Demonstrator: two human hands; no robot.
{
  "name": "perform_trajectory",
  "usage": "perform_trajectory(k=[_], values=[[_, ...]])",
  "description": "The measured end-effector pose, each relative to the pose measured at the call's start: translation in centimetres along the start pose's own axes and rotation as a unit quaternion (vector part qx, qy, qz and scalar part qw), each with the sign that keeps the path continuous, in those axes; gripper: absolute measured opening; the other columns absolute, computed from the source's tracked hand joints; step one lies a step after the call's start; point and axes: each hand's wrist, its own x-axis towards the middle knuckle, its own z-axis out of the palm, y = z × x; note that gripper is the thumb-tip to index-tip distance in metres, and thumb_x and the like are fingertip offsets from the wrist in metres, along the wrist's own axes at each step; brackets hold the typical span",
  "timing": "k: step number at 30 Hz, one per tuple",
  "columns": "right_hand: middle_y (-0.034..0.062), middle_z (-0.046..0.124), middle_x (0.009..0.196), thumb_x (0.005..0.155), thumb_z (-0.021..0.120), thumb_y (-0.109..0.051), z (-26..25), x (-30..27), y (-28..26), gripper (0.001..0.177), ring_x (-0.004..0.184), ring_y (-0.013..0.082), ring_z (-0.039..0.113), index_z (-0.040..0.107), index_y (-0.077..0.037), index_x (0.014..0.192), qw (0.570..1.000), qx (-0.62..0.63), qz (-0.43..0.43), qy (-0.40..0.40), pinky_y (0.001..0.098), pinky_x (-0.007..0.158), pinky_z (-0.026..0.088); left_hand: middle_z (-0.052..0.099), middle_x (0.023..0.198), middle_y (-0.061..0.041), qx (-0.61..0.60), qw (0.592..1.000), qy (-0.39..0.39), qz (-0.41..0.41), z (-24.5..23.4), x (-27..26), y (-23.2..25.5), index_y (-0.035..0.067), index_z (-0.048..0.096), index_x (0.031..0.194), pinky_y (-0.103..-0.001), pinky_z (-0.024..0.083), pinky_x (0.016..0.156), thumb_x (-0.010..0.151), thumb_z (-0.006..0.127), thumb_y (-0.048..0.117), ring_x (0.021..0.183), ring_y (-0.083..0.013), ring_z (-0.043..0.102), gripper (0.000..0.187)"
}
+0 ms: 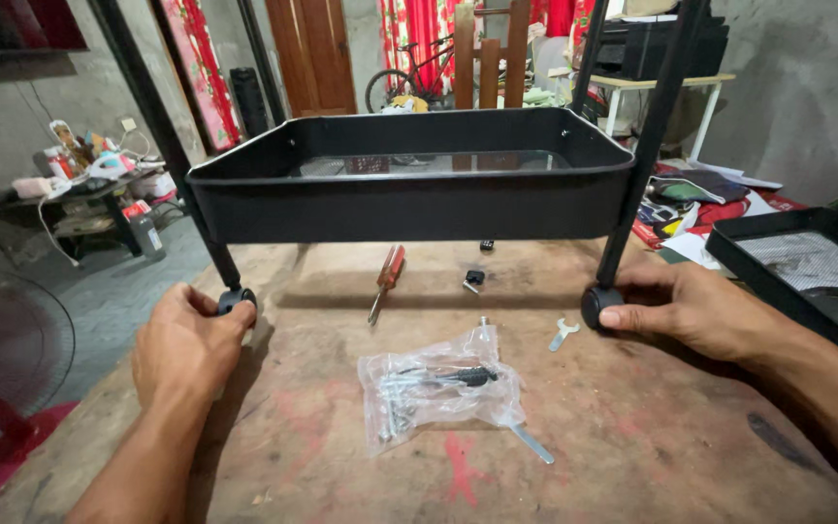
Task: The person assembles a black rolling utility cart by attaching a mesh tray to the frame and securing it with screws and bolts. They use a screwdriver and wrench to tighten the fasteners at each corner, then flip the cart to attach the wheels.
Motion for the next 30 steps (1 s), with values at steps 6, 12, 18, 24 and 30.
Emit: perform_trajectory(k=[6,12,18,24,30], values=[[0.0085,0.080,0.108,0.077,0.084,-0.020,0.2,0.2,0.6,0.049,0.100,0.0169,0.071,0.073,-0.003,0.122,0.997,0.074,-0.012,-0.014,0.0320,0.088,0.053,0.077,0.094,-0.018,-0.016,1.000,0.003,0.022,0.7,0.9,-1.0,0.008,0.071,0.098,-0.048,0.054,0.083,0.076,0.084,0.046,0.092,-0.0378,0.072,0.046],[0.0079,0.077,0.117,0.085,0.077,-0.016,-0.1,0.7,2.0,0.049,0.108,0.0161,0.068,0.066,-0.005,0.132,0.997,0.059,-0.038,-0.013,0.0306,0.094,0.052,0.078,0.104,-0.011,-0.036,0.995,0.026,0.088,1.5,1.7,-2.1,0.013,0.071,0.124,-0.047,0.052,0.088,0.079,0.080,0.043,0.102,-0.0343,0.070,0.055],[0.0043,0.075,0.125,0.090,0.067,-0.011,-0.3,1.3,2.2,0.045,0.117,0.0143,0.066,0.063,-0.005,0.135,0.997,0.010,-0.079,0.008,0.0285,0.102,0.047,0.078,0.110,-0.001,-0.035,0.995,-0.009,0.092,1.3,1.6,-2.0,0.024,0.074,0.127,-0.044,0.052,0.092,0.081,0.075,0.041,0.104,-0.0298,0.071,0.049],[0.0107,0.077,0.117,0.086,0.070,-0.020,-0.2,0.6,1.5,0.046,0.108,0.0195,0.067,0.069,-0.003,0.129,0.995,0.091,-0.037,0.004,0.0317,0.095,0.049,0.079,0.108,-0.001,-0.042,0.996,-0.015,0.077,0.8,1.1,-1.6,0.025,0.076,0.124,-0.043,0.053,0.093,0.082,0.075,0.040,0.105,-0.0290,0.072,0.045],[0.0054,0.074,0.115,0.085,0.077,-0.031,-0.1,0.2,0.7,0.047,0.110,0.0155,0.067,0.071,-0.007,0.124,0.998,0.026,-0.050,0.028,0.0297,0.096,0.048,0.079,0.109,0.000,-0.036,0.997,-0.018,0.068,0.7,0.9,-1.4,0.026,0.075,0.125,-0.043,0.053,0.092,0.083,0.075,0.040,0.104,-0.0286,0.072,0.044]])
